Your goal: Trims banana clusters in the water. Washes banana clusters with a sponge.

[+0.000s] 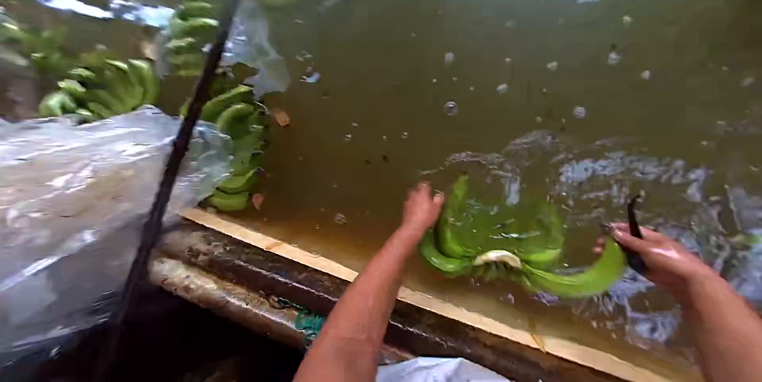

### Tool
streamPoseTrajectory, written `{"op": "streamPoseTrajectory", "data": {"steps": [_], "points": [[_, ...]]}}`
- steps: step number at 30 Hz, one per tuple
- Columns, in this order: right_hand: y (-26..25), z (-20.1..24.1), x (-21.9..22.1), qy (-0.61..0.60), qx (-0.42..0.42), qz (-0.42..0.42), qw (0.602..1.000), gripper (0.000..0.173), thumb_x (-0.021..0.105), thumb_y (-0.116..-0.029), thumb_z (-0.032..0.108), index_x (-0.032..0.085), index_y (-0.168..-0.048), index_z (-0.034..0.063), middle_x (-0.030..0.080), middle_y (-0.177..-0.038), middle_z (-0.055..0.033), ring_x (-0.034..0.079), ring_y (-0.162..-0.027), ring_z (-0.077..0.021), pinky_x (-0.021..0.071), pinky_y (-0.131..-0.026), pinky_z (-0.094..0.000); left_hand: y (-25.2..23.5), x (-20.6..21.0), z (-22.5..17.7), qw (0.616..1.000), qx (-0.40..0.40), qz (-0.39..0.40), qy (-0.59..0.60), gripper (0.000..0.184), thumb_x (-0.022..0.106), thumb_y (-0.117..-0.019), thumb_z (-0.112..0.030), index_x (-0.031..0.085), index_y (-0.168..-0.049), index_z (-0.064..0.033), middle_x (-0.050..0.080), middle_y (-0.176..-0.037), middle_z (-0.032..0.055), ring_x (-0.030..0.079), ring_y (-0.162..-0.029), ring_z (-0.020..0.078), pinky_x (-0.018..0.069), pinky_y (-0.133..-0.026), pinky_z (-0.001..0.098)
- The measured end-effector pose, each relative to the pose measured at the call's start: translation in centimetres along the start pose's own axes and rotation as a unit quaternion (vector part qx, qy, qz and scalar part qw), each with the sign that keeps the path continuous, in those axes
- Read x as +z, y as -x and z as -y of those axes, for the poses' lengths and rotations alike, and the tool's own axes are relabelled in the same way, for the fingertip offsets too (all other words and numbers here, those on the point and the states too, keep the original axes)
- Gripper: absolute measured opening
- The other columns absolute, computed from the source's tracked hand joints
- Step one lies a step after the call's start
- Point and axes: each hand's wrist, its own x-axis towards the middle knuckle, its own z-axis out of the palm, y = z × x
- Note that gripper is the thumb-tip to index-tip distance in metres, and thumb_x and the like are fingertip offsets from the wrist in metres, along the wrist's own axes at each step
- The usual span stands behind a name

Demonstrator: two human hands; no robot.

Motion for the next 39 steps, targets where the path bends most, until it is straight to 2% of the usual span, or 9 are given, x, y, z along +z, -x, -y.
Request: {"op": "streamPoseTrajectory", "data": {"steps": [3, 6, 9, 15, 21, 24, 29, 32, 39], "points": [[-1.1, -0.4, 1.5, -0.025, 0.128, -0.114, 0.985, 0.021, 0.039, -0.1098, 0.007, 0.051, -0.124, -0.0014, 0.063, -0.09, -0.0067, 0.066, -0.073, -0.0137, 0.0595, -0.071, -0.0327, 2.2, 4.4, 1.2, 0.949, 0.287, -0.12, -0.058, 0.05, 0.061, -0.1005, -0.029, 0.058, -0.138, 0.0047, 0.055, -0.141, 0.0294, 0.049, -0.135, 0.0485, 0.0338, -0.114, 0.0644], [-2.2, -1.3, 2.4, 0.073, 0.153, -0.11, 0.979, 0.023, 0.046, -0.109, 0.011, 0.055, -0.125, -0.0032, 0.061, -0.096, -0.0158, 0.061, -0.079, -0.0208, 0.0539, -0.075, -0.0421, 4.1, 8.2, 1.4, 0.901, 0.408, 0.065, -0.131, 0.063, 0.07, -0.0935, -0.047, 0.062, -0.137, -0.0019, 0.057, -0.142, 0.0254, 0.048, -0.138, 0.0455, 0.0364, -0.116, 0.0614], [-2.8, -0.3, 2.7, 0.064, 0.15, -0.112, 0.98, 0.026, 0.048, -0.1088, 0.013, 0.057, -0.13, -0.0001, 0.065, -0.1, -0.0162, 0.065, -0.082, -0.0221, 0.0563, -0.076, -0.0436, 3.8, 10.2, -1.4, 0.899, 0.281, 0.242, -0.23, 0.072, 0.073, -0.0944, -0.037, 0.044, -0.154, -0.008, 0.051, -0.146, 0.0284, 0.049, -0.136, 0.0489, 0.0401, -0.109, 0.0646], [-3.5, 0.1, -0.6, -0.235, 0.12, -0.284, 0.922, 0.029, 0.036, -0.1119, 0.019, 0.043, -0.136, 0.0045, 0.061, -0.104, -0.0089, 0.067, -0.084, -0.0179, 0.0581, -0.072, -0.0351, 1.7, 9.8, -3.1, 0.949, 0.23, 0.185, -0.115, 0.038, 0.062, -0.1008, -0.022, 0.064, -0.131, 0.0009, 0.068, -0.121, 0.0265, 0.064, -0.116, 0.0439, 0.0469, -0.101, 0.0632], [-4.5, -3.8, 1.3, -0.167, 0.197, -0.311, 0.915, 0.035, 0.043, -0.1096, 0.021, 0.047, -0.137, -0.0016, 0.061, -0.101, -0.0131, 0.062, -0.079, -0.0187, 0.0554, -0.072, -0.0376, -2.4, 5.0, -2.5, 0.957, 0.154, 0.187, 0.156, 0.027, 0.06, -0.1041, -0.021, 0.063, -0.123, -0.0022, 0.071, -0.106, 0.0116, 0.068, -0.096, 0.0178, 0.0562, -0.091, 0.0423], [-4.5, -4.4, 5.1, -0.127, 0.221, -0.257, 0.932, 0.037, 0.04, -0.1112, 0.018, 0.048, -0.136, -0.0074, 0.06, -0.113, -0.0209, 0.06, -0.092, -0.0238, 0.0525, -0.081, -0.0414, -4.0, 3.6, -2.9, 0.991, 0.092, 0.069, 0.066, 0.046, 0.048, -0.1096, -0.034, 0.057, -0.139, 0.0003, 0.063, -0.132, 0.0262, 0.059, -0.126, 0.0393, 0.0413, -0.109, 0.0612], [-5.0, -2.9, 11.8, -0.121, 0.29, -0.139, 0.939, 0.045, 0.03, -0.1137, 0.012, 0.031, -0.152, -0.0111, 0.043, -0.151, -0.0285, 0.05, -0.133, -0.0292, 0.0409, -0.111, -0.0395, -4.4, 4.4, -4.1, 0.989, 0.028, 0.066, 0.13, 0.068, 0.02, -0.1108, -0.052, 0.031, -0.161, -0.0071, 0.038, -0.161, 0.0216, 0.037, -0.149, 0.0357, 0.0282, -0.121, 0.0595], [-5.8, -1.6, 14.8, -0.273, 0.306, -0.195, 0.891, 0.044, 0.034, -0.1141, 0.025, 0.039, -0.148, -0.0024, 0.051, -0.137, -0.0249, 0.055, -0.117, -0.0313, 0.0488, -0.096, -0.0481, -4.6, 5.6, -3.8, 0.973, -0.056, 0.03, 0.223, 0.081, 0.013, -0.1049, -0.066, 0.041, -0.155, -0.009, 0.046, -0.155, 0.0194, 0.044, -0.145, 0.0327, 0.0364, -0.116, 0.0598], [-6.4, 0.3, 12.6, -0.074, 0.179, -0.178, 0.965, 0.046, 0.044, -0.1098, 0.015, 0.04, -0.153, 0.0015, 0.05, -0.146, -0.0294, 0.05, -0.135, -0.0408, 0.04, -0.109, -0.0598, -2.8, 10.7, -0.9, 0.906, -0.046, -0.036, 0.419, 0.061, 0.005, -0.1122, -0.039, 0.019, -0.162, -0.0053, 0.032, -0.163, 0.02, 0.037, -0.147, 0.0256, 0.0352, -0.118, 0.0441]]}}
